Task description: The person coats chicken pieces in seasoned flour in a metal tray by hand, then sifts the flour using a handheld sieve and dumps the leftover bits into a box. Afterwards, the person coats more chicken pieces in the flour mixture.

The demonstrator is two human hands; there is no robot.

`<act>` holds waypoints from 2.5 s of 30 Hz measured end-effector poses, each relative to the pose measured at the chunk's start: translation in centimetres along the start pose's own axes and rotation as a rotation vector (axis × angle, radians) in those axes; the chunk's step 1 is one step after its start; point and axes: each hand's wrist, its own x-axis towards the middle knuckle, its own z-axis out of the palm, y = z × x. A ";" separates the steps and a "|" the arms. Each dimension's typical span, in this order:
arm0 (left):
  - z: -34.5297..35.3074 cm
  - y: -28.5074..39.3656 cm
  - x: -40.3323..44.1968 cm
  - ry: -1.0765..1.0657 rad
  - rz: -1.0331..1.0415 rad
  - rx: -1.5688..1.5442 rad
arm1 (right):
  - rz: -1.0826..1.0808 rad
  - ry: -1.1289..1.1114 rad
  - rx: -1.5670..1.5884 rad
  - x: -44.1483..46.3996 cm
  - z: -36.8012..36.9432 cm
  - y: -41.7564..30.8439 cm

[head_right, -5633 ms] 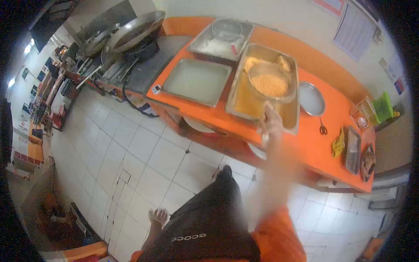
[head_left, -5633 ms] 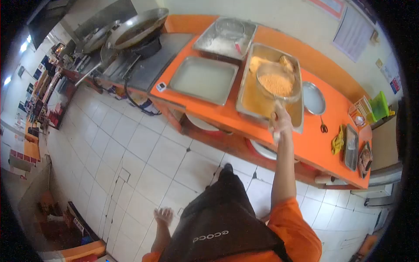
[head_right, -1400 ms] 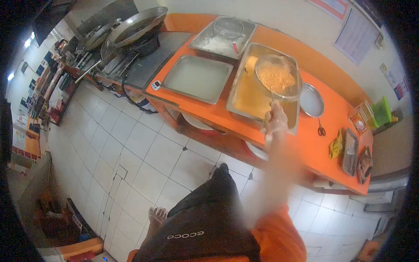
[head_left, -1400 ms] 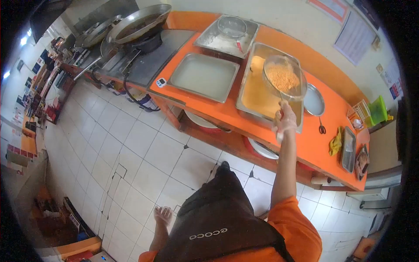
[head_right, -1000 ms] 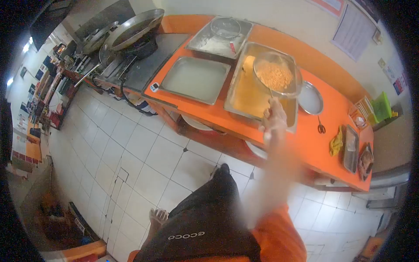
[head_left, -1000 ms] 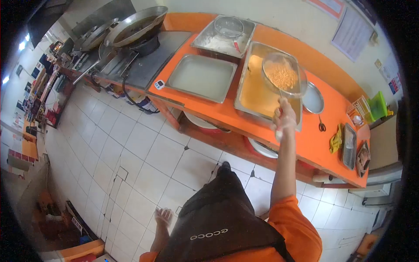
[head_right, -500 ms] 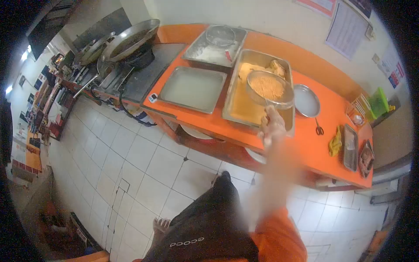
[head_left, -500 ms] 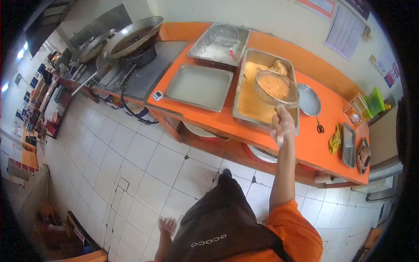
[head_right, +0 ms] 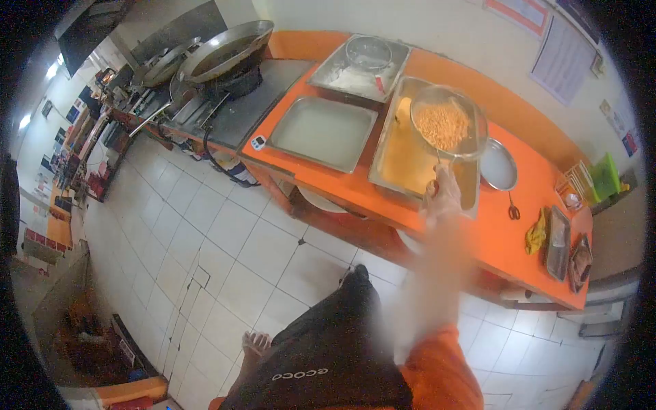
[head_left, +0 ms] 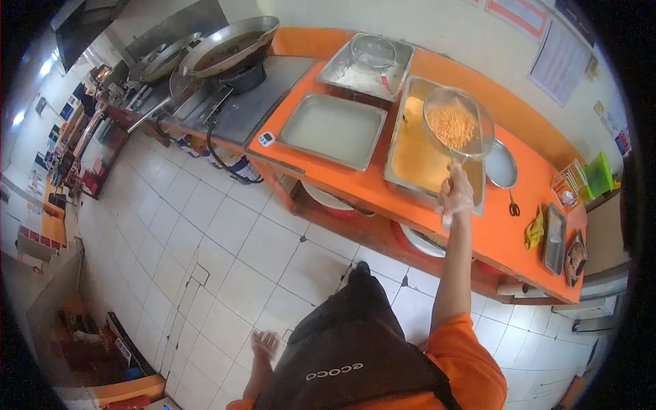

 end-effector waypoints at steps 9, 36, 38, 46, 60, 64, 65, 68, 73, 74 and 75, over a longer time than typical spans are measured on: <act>1.3 -0.5 -1.5 0.055 -0.046 -0.039 | 0.171 0.060 0.176 -2.8 1.1 -3.8; 0.2 -0.7 -1.9 -0.030 0.004 0.099 | 0.143 0.006 0.193 -3.0 -2.0 -1.2; 1.1 -0.7 -1.7 -0.228 0.048 0.144 | 0.163 -0.014 0.263 -3.7 -1.7 -2.6; 1.3 -0.3 0.2 -0.120 -0.095 -0.013 | 0.271 -0.090 0.439 -3.0 0.1 -3.3; 2.6 -0.3 -1.9 -0.072 -0.037 0.085 | -0.606 0.050 -0.292 0.6 -1.2 3.4; 3.2 0.0 -1.1 0.033 -0.081 0.034 | -0.033 -0.075 0.218 0.9 -0.4 0.4; 3.5 0.0 -0.4 -0.016 -0.081 0.018 | -0.161 -0.080 0.056 3.3 -1.4 3.5; 1.1 0.1 -0.7 -0.052 -0.108 0.017 | -0.227 -0.053 -0.052 3.4 -1.5 4.3; 3.4 1.0 0.1 -0.042 -0.073 0.032 | 0.244 0.040 0.226 -0.3 1.6 -2.9; 3.3 1.0 -1.0 -0.034 -0.081 0.043 | 0.269 0.061 0.219 -0.2 1.7 -2.9; 4.4 1.1 -2.9 -0.120 -0.057 0.099 | 0.280 0.075 0.217 0.0 2.0 -3.2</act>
